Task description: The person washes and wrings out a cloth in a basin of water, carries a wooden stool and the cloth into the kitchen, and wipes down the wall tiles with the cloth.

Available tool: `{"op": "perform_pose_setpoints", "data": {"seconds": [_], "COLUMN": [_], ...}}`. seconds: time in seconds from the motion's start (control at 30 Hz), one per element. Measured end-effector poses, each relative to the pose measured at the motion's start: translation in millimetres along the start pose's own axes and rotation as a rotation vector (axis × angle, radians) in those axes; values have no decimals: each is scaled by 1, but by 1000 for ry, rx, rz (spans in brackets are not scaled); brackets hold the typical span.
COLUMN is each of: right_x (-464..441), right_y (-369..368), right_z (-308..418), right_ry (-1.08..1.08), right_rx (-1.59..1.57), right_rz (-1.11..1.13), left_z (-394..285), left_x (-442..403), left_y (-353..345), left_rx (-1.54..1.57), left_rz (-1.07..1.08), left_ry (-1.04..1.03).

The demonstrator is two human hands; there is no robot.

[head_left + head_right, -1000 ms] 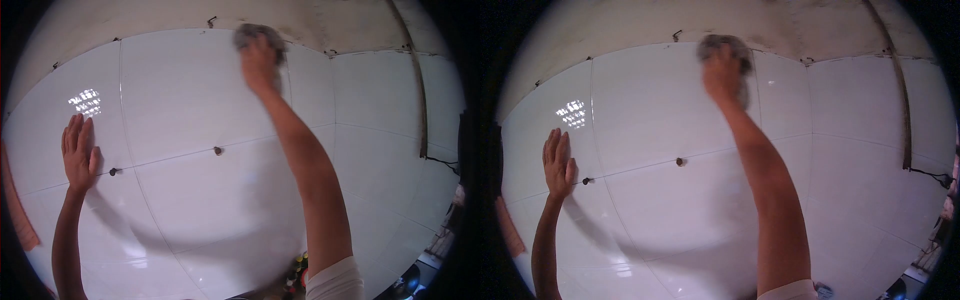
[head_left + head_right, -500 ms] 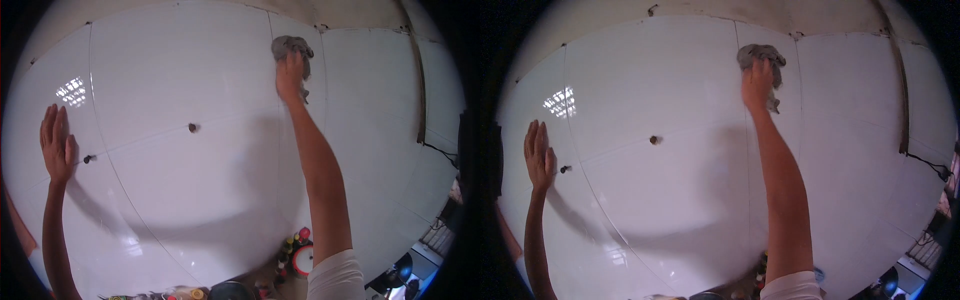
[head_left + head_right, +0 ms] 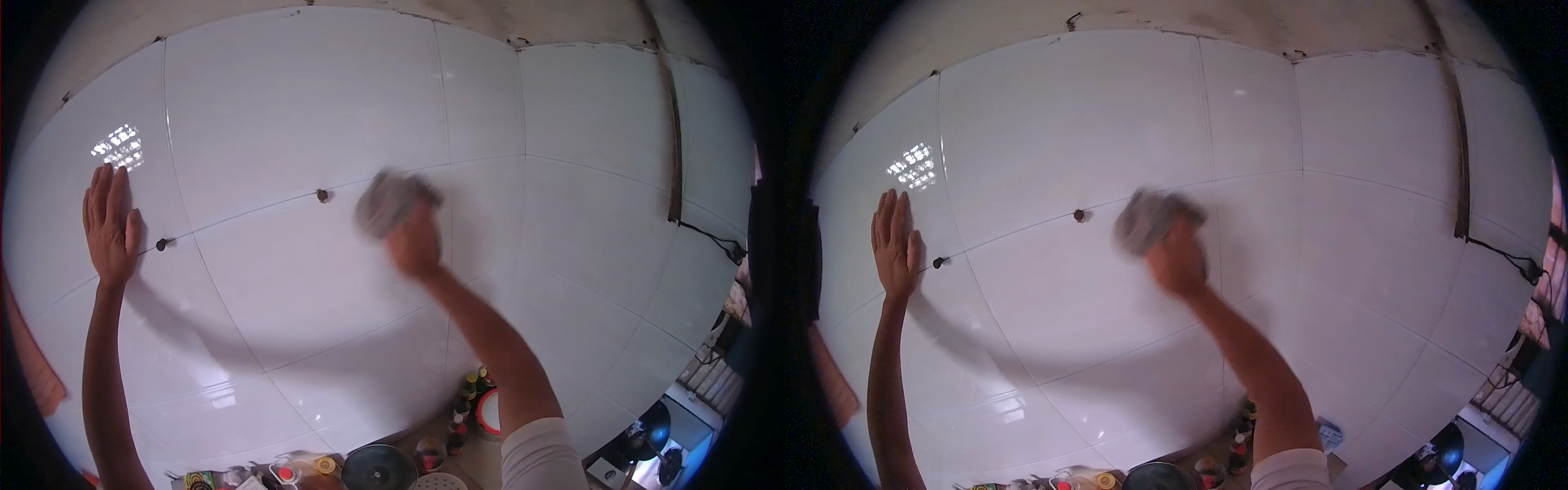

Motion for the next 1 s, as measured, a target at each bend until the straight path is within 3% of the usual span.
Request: {"op": "perform_pose_setpoints", "data": {"seconds": [0.03,0.07,0.1,0.13,0.23,0.37,0.43,0.5,0.57,0.63,0.7,0.77,0.83,0.87,0.9,1.0], "right_x": [-22,-48,-58,-72,-101,-84,-69,-50,-55,-59,-86,-132,-187,-207,-224,-241], "right_y": [21,29,17,31,29,34,25,11,19,17,24,36,28,44,50,38], "right_z": [-25,-52,-97,-119,-82,18,1,-31,-54,-118,-107,-64,-13,29,73,182], "right_ry": [-38,-134,-381,-372,-237,-9,-22,43,77,-485,-665,-441,-41,25,181,434], "right_rx": [-64,84,-101,-78,15,-437,-446,-195,467,-191,-152,-119,155,-92,-141,-527], "right_rz": [-227,-237,-88,-529,-469,-257,-222,-115,-122,-263,-655,-553,-427,-557,-587,-377], "left_z": [-1,-1,-1,-1,3,5,3,2,1,1,0,-1,0,-1,0,0], "left_x": [1,1,1,1,2,3,4,1,4,3,2,0,-1,-1,-1,0], "left_y": [-1,-1,-1,-1,-4,-5,-3,-4,-2,-3,2,6,5,6,6,6], "left_rx": [15,22,21,19,23,49,52,45,72,73,122,116,138,129,122,145], "left_rz": [-5,-2,9,8,9,11,4,-9,-3,24,3,21,19,16,17,20], "left_ry": [2,11,13,14,15,33,28,32,56,64,52,65,79,72,71,69]}}
Point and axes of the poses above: each hand's wrist, its own x-axis away from the middle knuckle, its own y-axis out of the back of the hand, z = x × y, the point moved 7 cm from there along -x, towards the middle knuckle, and after that the axes turned 1 degree about -x, right-handed, at the moved point
